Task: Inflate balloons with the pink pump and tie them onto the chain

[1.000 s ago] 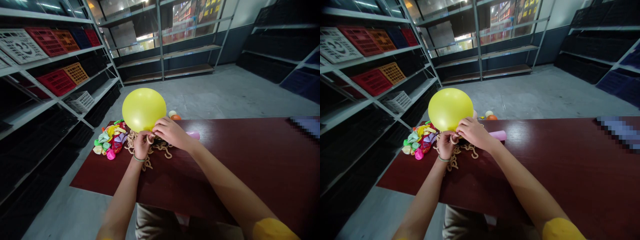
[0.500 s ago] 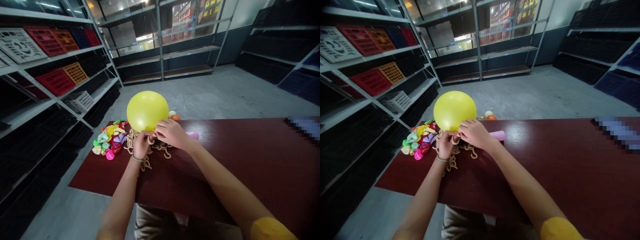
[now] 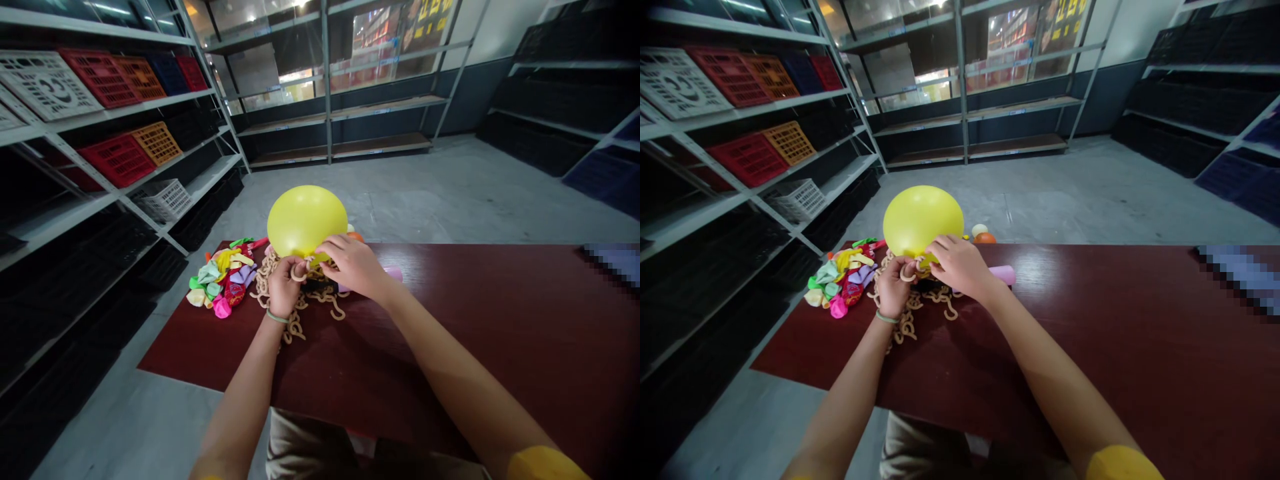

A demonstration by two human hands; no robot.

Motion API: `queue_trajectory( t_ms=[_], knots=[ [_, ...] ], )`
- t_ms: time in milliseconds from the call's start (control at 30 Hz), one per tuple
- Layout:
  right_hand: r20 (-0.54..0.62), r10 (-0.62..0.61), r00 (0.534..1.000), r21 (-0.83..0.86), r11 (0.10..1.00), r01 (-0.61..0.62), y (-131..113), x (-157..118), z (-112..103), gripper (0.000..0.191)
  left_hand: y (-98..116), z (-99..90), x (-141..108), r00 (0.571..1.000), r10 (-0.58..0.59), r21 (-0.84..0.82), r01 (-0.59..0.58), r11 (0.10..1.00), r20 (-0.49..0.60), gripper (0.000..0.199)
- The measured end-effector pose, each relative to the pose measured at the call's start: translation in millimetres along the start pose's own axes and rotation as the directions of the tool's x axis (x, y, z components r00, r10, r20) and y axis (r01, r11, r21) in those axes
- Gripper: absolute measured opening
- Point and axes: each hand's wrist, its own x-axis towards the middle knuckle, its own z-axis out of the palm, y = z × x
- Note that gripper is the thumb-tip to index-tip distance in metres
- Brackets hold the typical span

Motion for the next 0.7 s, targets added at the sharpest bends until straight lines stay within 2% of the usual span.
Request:
queue_trajectory(
  t_ms=[300,467,700],
  knots=[
    [0.009,-0.01,1.0,-0.021,1.0,0.011,-2.0,0.1,8.0,0.016,2.5,0.4,-0.3,0.997,0.033,-0.034,-0.031,0.999,0.069,0.021],
    [0.007,-0.028,1.0,-0.071,0.997,0.029,-3.3,-0.2,6.4,0.021,5.5,0.9,-0.2,0.998,0.052,0.003,-0.052,0.999,0.042,0.021],
    [0.037,-0.042,0.998,-0.135,0.99,0.047,1.0,-1.8,6.8,0.014,6.0,0.9,1.5,0.997,0.076,0.093,-0.076,0.993,0.013,0.019]
  ],
)
